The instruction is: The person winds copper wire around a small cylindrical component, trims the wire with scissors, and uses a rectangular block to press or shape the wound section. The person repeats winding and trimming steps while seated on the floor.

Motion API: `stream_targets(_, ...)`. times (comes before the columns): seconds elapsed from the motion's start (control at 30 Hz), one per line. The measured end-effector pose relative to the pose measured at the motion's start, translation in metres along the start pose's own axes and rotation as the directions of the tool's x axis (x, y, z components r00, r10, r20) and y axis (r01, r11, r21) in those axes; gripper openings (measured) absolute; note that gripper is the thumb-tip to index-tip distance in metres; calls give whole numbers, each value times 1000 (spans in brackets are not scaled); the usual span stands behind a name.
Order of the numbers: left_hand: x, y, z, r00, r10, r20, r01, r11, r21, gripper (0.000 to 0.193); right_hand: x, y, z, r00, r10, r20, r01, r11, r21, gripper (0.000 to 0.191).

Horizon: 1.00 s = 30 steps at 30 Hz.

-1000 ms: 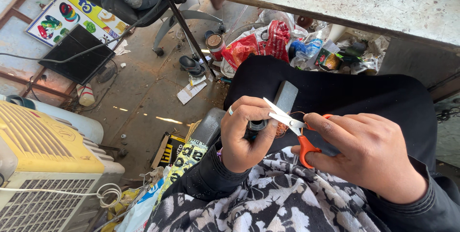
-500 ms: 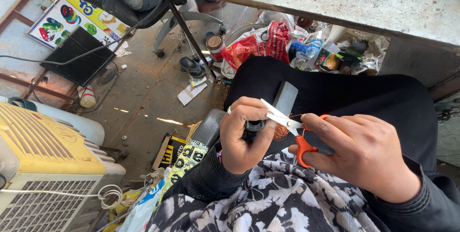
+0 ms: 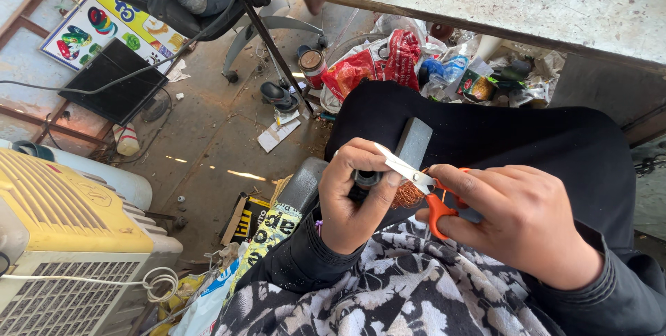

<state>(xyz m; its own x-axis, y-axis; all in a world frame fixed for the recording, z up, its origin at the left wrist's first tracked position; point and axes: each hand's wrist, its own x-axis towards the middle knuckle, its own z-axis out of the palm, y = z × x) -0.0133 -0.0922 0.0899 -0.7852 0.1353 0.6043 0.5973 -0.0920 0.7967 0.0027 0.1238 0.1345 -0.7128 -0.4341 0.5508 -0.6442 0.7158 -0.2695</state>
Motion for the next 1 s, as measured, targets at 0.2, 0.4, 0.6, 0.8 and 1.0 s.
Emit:
stream_targets(0.2, -2, 2, -1, 994, -81, 75, 93, 981, -170, 12, 1, 10, 4, 991, 83, 102, -117, 912, 394, 65)
stream_targets(0.4, -1, 5, -4, 992, -3, 125, 19, 991, -130, 13, -6, 19, 7, 932, 285, 226, -349, 876, 333, 73)
stream_targets(0.6, 2, 4, -3, 989, 0, 151, 25, 986, -165, 13, -12, 25, 16, 954, 292, 68, -296, 883, 364, 68)
stream_targets(0.8, 1, 7, -2, 992, -10, 126, 21, 996, -85, 13, 6, 39, 13, 907, 421, -26, -401, 881, 252, 54)
stream_targets(1.0, 6, 13, 1, 989, 38, 144, -51, 995, 85, 15, 17, 90, 11, 930, 254, -264, -282, 956, -73, 38)
